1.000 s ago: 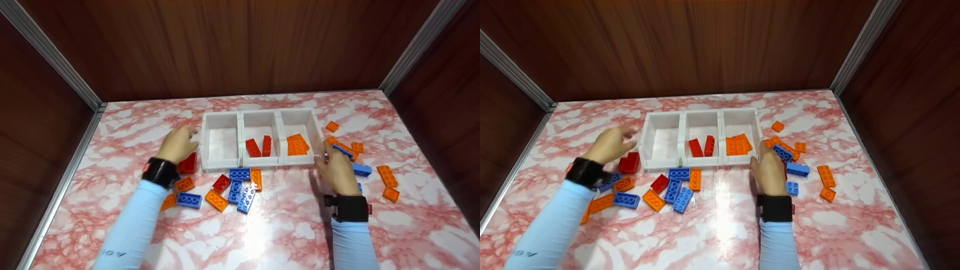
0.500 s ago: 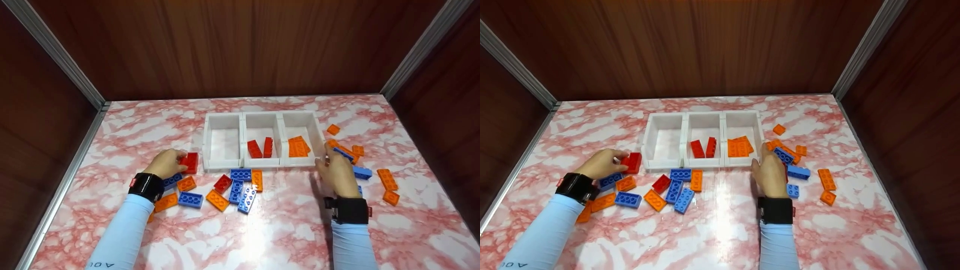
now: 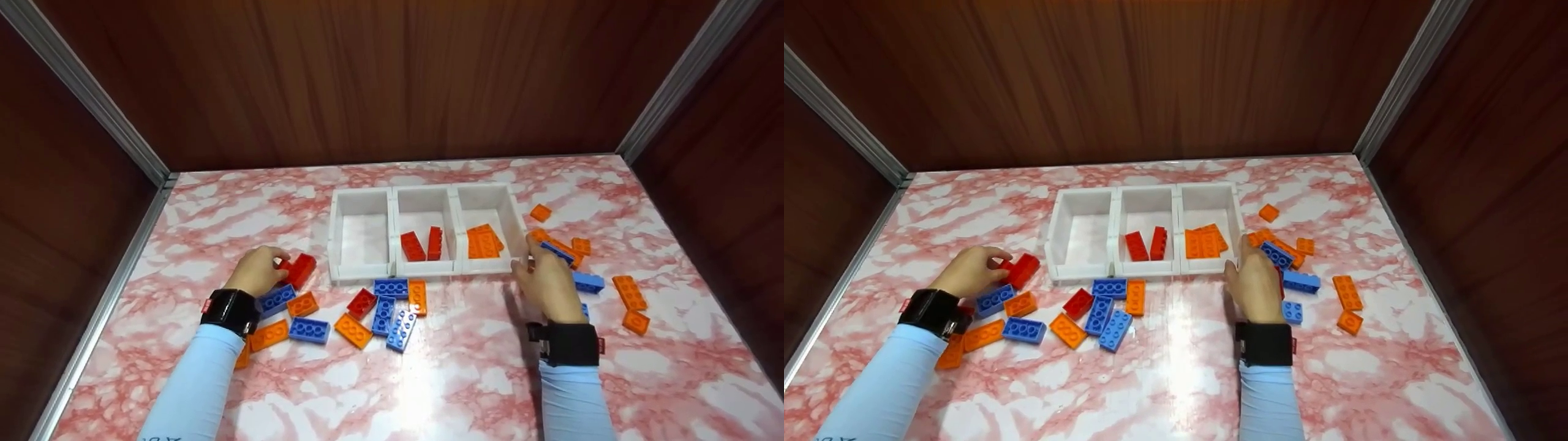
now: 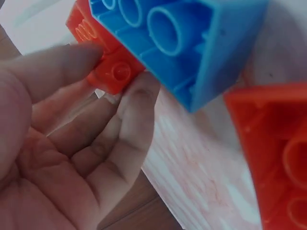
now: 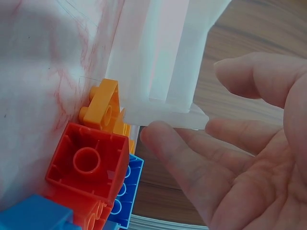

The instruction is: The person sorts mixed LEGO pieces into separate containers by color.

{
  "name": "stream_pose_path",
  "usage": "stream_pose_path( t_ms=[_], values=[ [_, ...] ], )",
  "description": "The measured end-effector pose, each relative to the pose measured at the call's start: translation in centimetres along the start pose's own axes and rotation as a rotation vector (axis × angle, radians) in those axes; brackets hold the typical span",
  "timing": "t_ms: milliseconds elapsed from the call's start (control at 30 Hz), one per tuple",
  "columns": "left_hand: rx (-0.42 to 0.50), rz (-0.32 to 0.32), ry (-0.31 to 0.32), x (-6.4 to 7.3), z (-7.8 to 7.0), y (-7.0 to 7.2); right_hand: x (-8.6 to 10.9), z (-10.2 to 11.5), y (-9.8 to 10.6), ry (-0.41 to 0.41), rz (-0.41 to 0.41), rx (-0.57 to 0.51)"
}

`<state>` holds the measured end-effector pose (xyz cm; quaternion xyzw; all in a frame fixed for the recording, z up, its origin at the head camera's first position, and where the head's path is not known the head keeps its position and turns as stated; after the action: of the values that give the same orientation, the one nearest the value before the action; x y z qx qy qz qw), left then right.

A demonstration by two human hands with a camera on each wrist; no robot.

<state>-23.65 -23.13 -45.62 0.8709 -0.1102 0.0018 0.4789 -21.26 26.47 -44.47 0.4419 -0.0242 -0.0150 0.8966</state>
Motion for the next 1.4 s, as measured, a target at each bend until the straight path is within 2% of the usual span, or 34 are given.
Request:
stream_pose_path(
  t_ms=[200, 333, 467, 600, 667, 733, 833, 900, 933, 1000, 1100, 1267, 1400],
  values=[
    [0.067, -0.05, 0.042, 0.4, -0.7, 0.9, 0.1, 0.0, -0.1, 0.046, -0.028, -0.003],
    [0.065, -0.121, 0.016, 0.3, -3.0, 1.7, 0.1, 0.0, -0.1, 0.054, -0.036, 0.005],
    [0.027, -0.202, -0.102, -0.2, -6.5, 2.0, 0.2, -0.1, -0.3, 0.035, -0.021, 0.005],
    [0.03, -0.238, -0.245, -1.0, -10.9, 1.5, 0.2, -0.1, -0.3, 0.034, -0.024, 0.001],
    [0.03, -0.239, -0.319, -1.6, -13.3, 0.8, 0.2, -0.1, -0.3, 0.038, -0.028, 0.0],
    [0.059, -0.203, -0.373, -2.2, -15.6, -0.1, 0.1, -0.1, -0.2, 0.04, -0.026, 0.001],
    [0.074, -0.122, -0.416, -3.4, -18.6, -2.1, 0.1, -0.1, 0.0, 0.03, -0.014, 0.006],
    [0.038, -0.076, -0.437, -4.1, -20.1, -3.7, 0.1, 0.0, 0.0, 0.024, -0.011, 0.008],
    [-0.008, -0.067, -0.451, -4.6, -20.7, -4.6, 0.1, 0.0, 0.0, 0.023, -0.01, 0.009],
    [-0.093, -0.049, -0.49, -5.3, -21.6, -6.2, 0.1, 0.0, 0.0, 0.018, -0.008, 0.005],
    [-0.203, -0.074, -0.544, -6.3, -22.4, -8.4, 0.1, 0.0, -0.1, 0.027, -0.018, 0.0],
    [-0.26, -0.121, -0.577, -7.6, -22.8, -10.7, 0.1, 0.0, -0.1, 0.049, -0.045, 0.012],
    [-0.285, -0.101, -0.567, -8.2, -22.9, -11.6, 0.0, 0.0, 0.0, 0.048, -0.042, 0.024]
  ],
)
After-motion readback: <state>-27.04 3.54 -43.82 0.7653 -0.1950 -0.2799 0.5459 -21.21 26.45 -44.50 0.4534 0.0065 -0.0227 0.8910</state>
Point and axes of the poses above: each hand's wrist, its own x-axis away from the middle knuckle, its own y-axis out of the back of the hand, z = x × y, the point moved 3 cm from there along -x, towards the middle knuckle, and after that the axes turned 6 degrees about -y, right-handed, at the moved point
